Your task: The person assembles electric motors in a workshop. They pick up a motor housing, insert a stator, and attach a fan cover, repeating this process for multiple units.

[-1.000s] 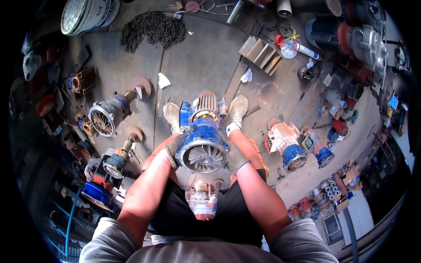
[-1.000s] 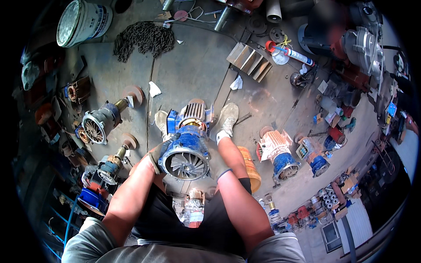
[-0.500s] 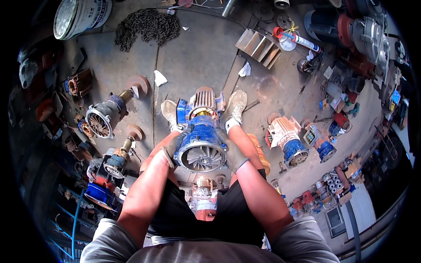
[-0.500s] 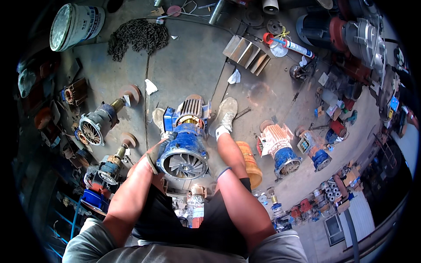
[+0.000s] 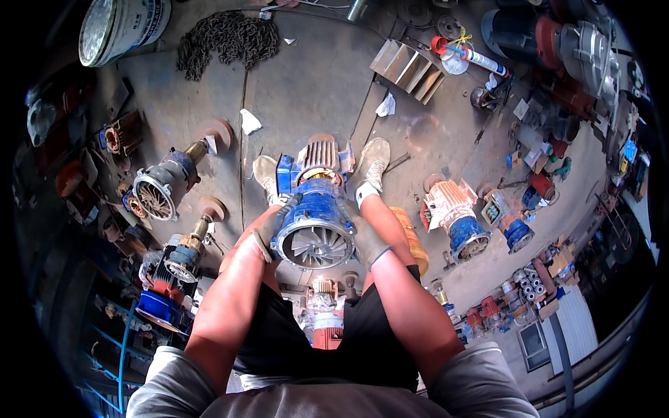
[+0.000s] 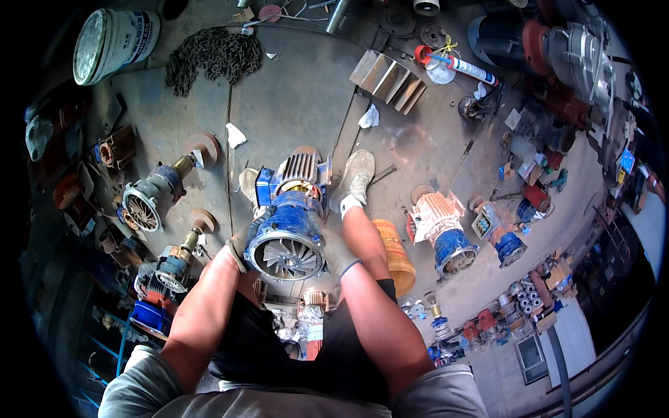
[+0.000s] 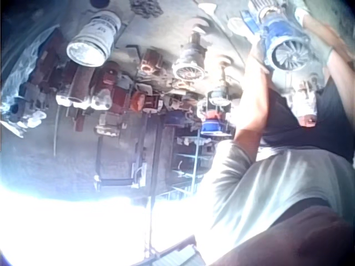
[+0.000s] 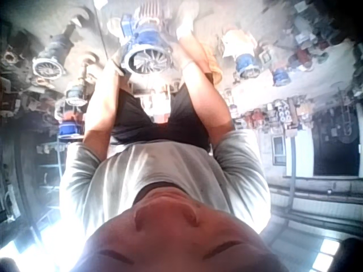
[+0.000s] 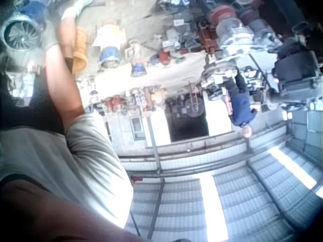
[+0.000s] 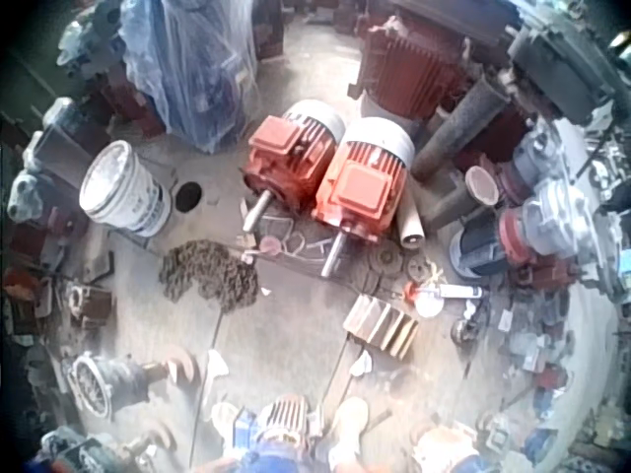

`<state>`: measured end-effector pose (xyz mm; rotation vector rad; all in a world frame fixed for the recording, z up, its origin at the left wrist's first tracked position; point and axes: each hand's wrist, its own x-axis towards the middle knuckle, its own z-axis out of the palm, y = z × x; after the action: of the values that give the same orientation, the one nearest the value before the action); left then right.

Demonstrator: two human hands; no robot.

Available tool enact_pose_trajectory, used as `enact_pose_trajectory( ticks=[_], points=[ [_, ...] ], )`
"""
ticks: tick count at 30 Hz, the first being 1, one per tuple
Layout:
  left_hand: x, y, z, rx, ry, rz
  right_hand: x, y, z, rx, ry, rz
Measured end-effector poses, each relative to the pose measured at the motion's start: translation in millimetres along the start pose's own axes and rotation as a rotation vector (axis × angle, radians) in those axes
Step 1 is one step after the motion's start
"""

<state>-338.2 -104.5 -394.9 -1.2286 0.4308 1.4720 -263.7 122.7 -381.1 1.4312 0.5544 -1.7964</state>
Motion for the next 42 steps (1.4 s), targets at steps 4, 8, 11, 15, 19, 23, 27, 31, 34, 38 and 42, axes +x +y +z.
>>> enact_pose_trajectory(
  ticks=[4, 8, 11, 15, 19, 23, 27, 31, 34, 38, 42],
  points=[
    [6.6, -1.8, -17.0, 0.009, 0.029, 0.003, -2.3, 0.8, 6.5, -0.073, 0.037, 0.036],
    [15.4, 1.9, -13.5, 0.026, 0.090, -0.040, 12.0, 8.0, -3.7, -0.065, 0.044, 0.009],
    [1.2, 7.6, 7.2, 0.028, 0.143, -0.028, 9.8, 5.8, -2.2, 0.003, 0.046, 0.117],
    [11.5, 1.7, -9.2, 0.051, 0.170, -0.012, 17.0, 10.5, -4.7, -0.020, 0.019, 0.020],
    [22.5, -0.5, -20.2, 0.017, 0.122, -0.084, 22.8, 25.3, -27.6, -0.007, -0.013, 0.026],
    [10.5, 1.6, -5.5, 0.104, 0.200, 0.017, 12.8, 5.8, -1.3, -0.008, 0.070, 0.051],
    [22.7, 8.2, -8.7, 0.023, 0.180, -0.097, 29.9, 18.2, -21.2, -0.007, 0.047, 0.015],
    [10.9, 14.6, 5.8, -0.055, 0.149, -0.112, 28.7, 8.9, -8.6, 0.057, 0.025, 0.097],
    [27.9, 15.2, -5.4, -0.022, 0.120, -0.150, 46.3, 29.8, -33.1, -0.026, 0.021, -0.090],
    [32.6, 18.7, -5.6, -0.037, 0.072, -0.210, 52.3, 22.0, -31.6, 0.070, 0.014, 0.026],
    [36.2, 20.3, -12.9, -0.019, 0.064, -0.199, 39.6, 6.9, -9.7, 0.062, 0.081, 0.059]
  ],
)
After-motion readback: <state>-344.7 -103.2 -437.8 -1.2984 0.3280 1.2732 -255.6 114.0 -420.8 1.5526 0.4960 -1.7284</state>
